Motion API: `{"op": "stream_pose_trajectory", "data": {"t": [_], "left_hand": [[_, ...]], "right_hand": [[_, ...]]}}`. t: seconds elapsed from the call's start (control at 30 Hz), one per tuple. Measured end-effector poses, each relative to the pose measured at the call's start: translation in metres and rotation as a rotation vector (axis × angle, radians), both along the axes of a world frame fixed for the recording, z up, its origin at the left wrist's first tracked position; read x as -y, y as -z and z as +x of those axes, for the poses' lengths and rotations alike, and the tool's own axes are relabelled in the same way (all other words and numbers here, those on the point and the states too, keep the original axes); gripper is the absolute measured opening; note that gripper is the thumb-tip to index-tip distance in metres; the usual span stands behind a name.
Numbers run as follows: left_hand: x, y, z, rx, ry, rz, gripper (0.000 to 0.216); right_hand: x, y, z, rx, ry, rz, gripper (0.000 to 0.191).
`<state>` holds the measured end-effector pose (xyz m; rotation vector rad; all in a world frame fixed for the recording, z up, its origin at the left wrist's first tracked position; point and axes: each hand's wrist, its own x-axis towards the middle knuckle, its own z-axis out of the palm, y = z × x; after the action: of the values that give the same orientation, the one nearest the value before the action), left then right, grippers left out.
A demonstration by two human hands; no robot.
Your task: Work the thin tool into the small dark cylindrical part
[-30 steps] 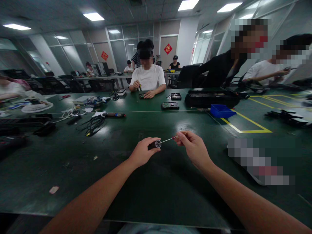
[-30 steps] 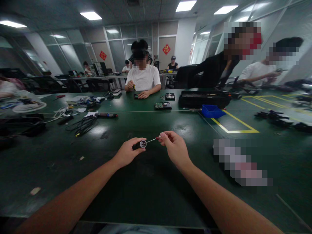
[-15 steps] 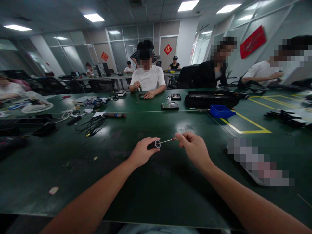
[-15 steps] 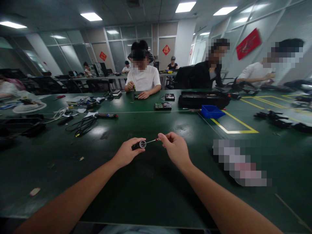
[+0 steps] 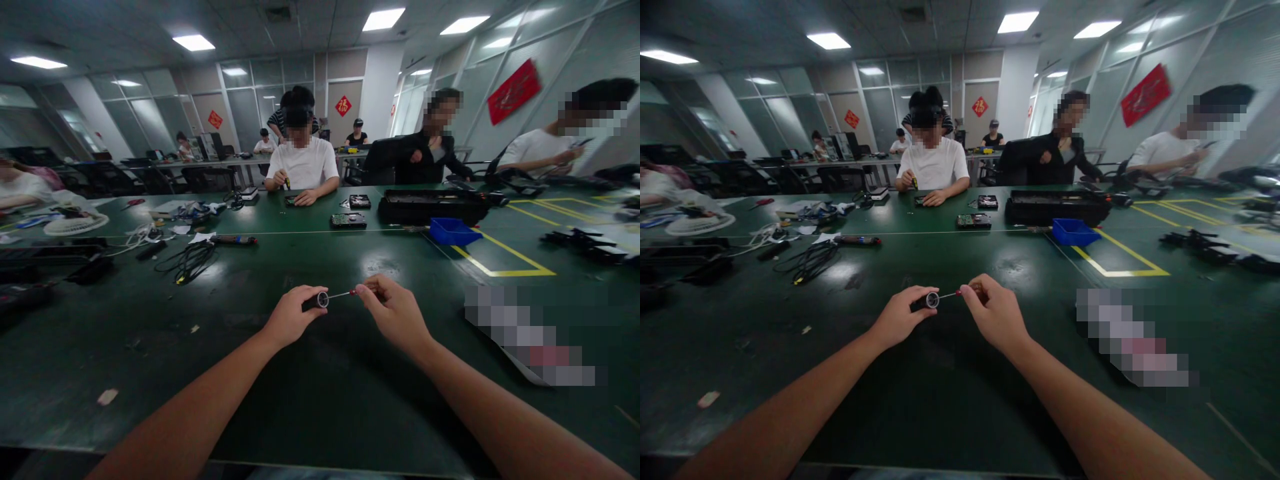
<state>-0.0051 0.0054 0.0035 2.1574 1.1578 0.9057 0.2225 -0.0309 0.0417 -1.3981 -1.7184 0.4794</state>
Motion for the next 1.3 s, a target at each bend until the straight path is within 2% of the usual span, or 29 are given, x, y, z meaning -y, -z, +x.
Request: {"op": "stream_pose_trajectory", "data": {"t": [0.07,0.17,0.37,0.57,0.77,1.03,1.2,1.3], "left_hand": [[0.0,0.001,0.0,-0.014,0.008,0.001,0.041],[0.0,0.001,0.001,-0.026,0.015,0.002,0.041],[0.001,-0.003,0.001,-0.024,0.001,-0.018,0.04],[0.002,-0.004,0.003,-0.05,0.031,-0.018,0.039],[0.003,-0.006,0.003,-0.057,0.031,-0.017,0.039],[0.004,-0.005,0.004,-0.065,0.029,-0.012,0.04],[0.003,-0.002,0.004,-0.072,0.044,0.016,0.041],[0.002,-0.001,0.004,-0.07,0.046,0.018,0.041]], "right_hand": [[0.0,-0.001,0.0,-0.027,-0.028,-0.031,0.018],[0.0,-0.002,-0.001,-0.041,-0.079,-0.066,0.019],[0.0,-0.001,-0.003,-0.014,-0.058,-0.128,0.036],[0.001,0.0,-0.003,-0.025,-0.097,-0.072,0.034],[0.0,0.001,-0.004,-0.042,-0.071,-0.123,0.036],[-0.002,0.008,-0.003,-0.155,-0.071,-0.064,0.026],[-0.003,0.011,-0.003,-0.169,-0.065,-0.108,0.033],[-0.004,0.012,-0.003,-0.241,-0.062,-0.081,0.031]]}}
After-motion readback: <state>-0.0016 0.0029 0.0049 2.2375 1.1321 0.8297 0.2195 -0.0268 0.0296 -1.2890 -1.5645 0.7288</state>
